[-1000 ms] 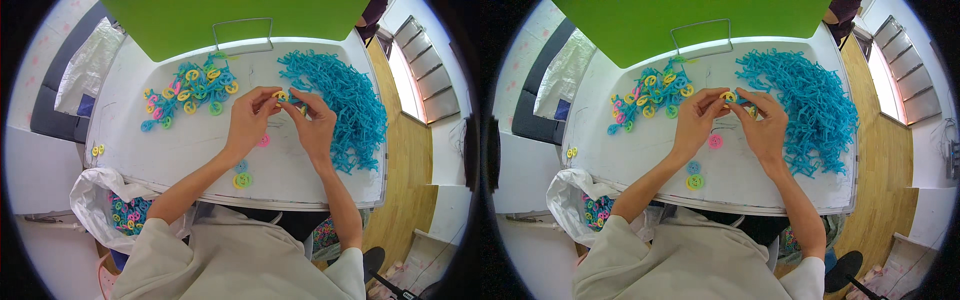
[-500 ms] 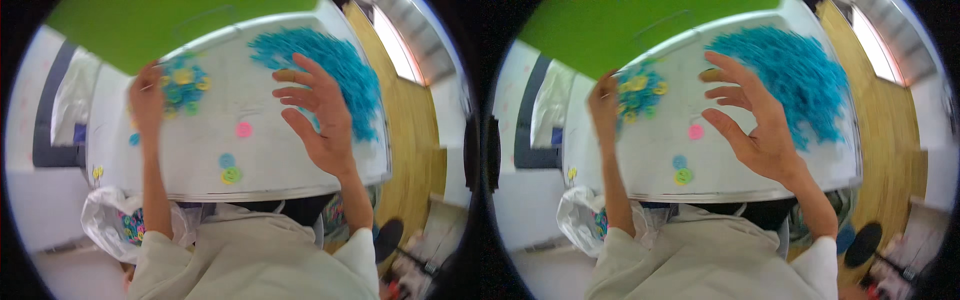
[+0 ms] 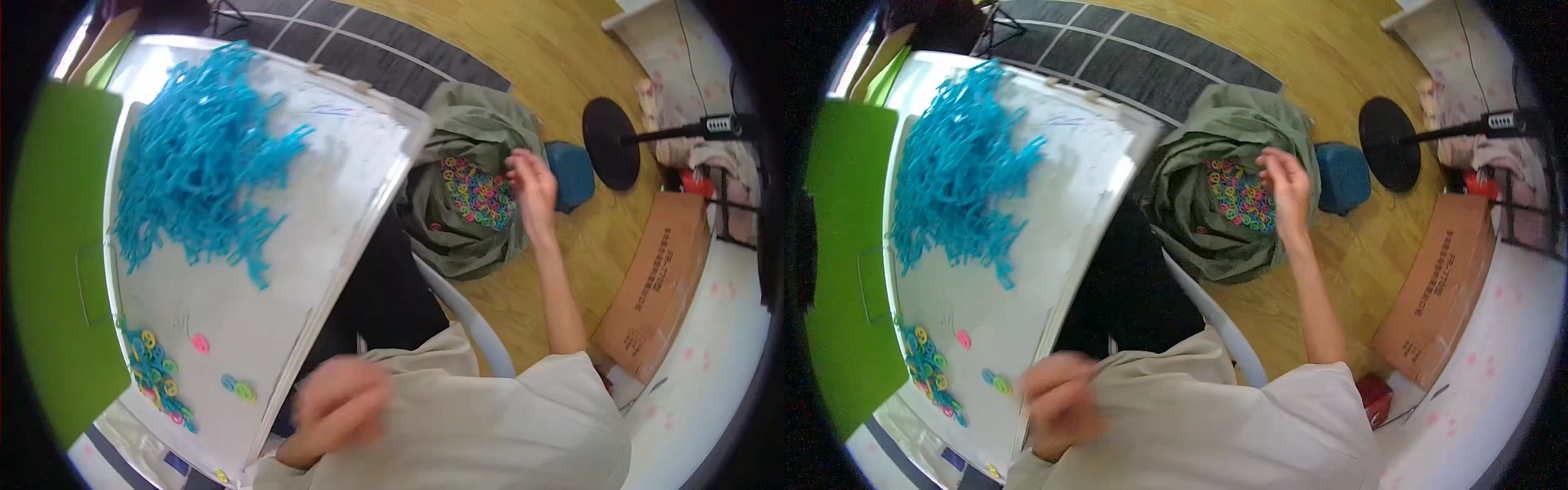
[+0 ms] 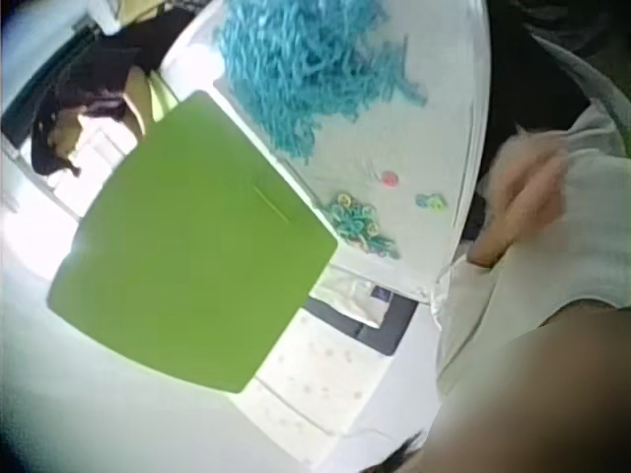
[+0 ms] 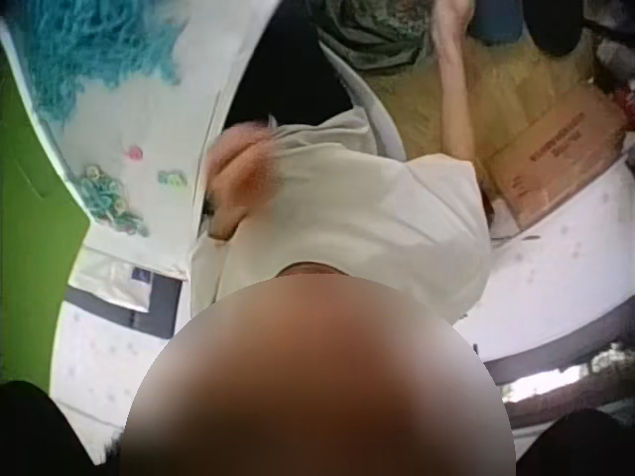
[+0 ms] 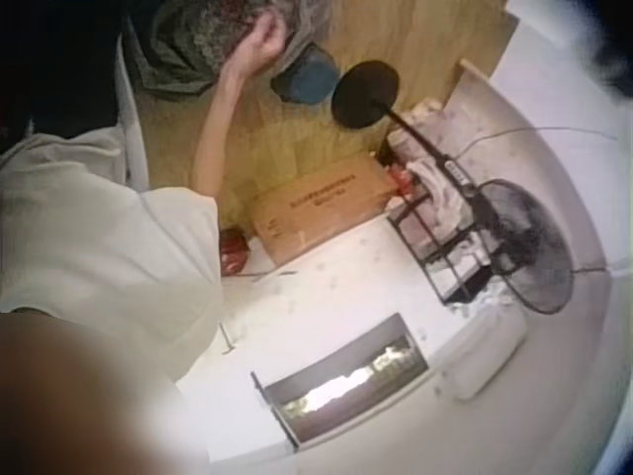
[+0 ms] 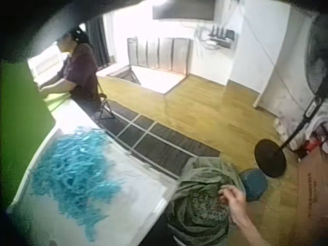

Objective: Assembling and sorting colorful smiley-face toy gears on a workspace.

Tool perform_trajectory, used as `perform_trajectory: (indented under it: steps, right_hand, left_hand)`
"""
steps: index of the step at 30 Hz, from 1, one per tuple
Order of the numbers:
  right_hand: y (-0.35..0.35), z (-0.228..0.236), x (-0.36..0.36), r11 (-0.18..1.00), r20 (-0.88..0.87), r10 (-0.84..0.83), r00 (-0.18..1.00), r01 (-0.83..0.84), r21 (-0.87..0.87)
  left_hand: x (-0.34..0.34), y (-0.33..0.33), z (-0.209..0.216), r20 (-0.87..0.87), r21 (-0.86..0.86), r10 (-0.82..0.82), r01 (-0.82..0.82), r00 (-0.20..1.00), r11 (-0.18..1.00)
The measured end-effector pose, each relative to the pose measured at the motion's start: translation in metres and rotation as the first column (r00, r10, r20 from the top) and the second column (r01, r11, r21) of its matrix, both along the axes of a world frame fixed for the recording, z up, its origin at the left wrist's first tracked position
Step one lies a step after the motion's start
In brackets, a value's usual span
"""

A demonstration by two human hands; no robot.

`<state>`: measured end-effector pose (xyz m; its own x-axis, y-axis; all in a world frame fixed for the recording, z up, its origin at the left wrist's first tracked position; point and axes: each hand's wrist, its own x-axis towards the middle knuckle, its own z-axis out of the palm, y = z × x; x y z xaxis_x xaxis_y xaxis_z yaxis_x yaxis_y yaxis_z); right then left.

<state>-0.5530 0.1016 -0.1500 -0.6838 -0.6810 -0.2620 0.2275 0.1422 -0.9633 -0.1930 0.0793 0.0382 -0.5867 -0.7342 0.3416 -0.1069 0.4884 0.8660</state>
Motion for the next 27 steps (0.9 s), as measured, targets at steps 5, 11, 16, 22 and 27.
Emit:
perform_trajectory:
  steps: [5,11,16,22,27]
  right_hand:
    - [0.045,-0.153,-0.035,0.921,0.336,0.009,0.942,-0.139,0.364]
    - [0.018,-0.267,-0.079,0.726,-0.216,0.608,0.764,-0.426,0.54]
    - [-0.045,-0.233,-0.139,0.915,-0.555,0.25,0.793,-0.006,0.404]
    - [-0.042,-0.19,-0.173,0.914,-0.569,0.207,0.796,0.05,0.402]
    - [-0.073,-0.245,-0.113,0.96,-0.504,0.145,0.851,0.002,0.279]
  left_hand:
    - [-0.113,0.018,-0.093,0.142,0.376,-0.156,0.093,0.977,0.922]
    - [-0.168,-0.002,-0.165,0.301,0.72,-0.222,-0.068,0.927,0.69]
    - [-0.208,-0.027,-0.222,0.44,0.581,-0.44,0.125,0.783,0.804]
    - [-0.312,-0.047,-0.328,0.186,0.674,-0.497,0.257,0.848,0.692]
    - [-0.326,-0.102,-0.426,0.343,0.362,-0.257,0.125,0.904,0.924]
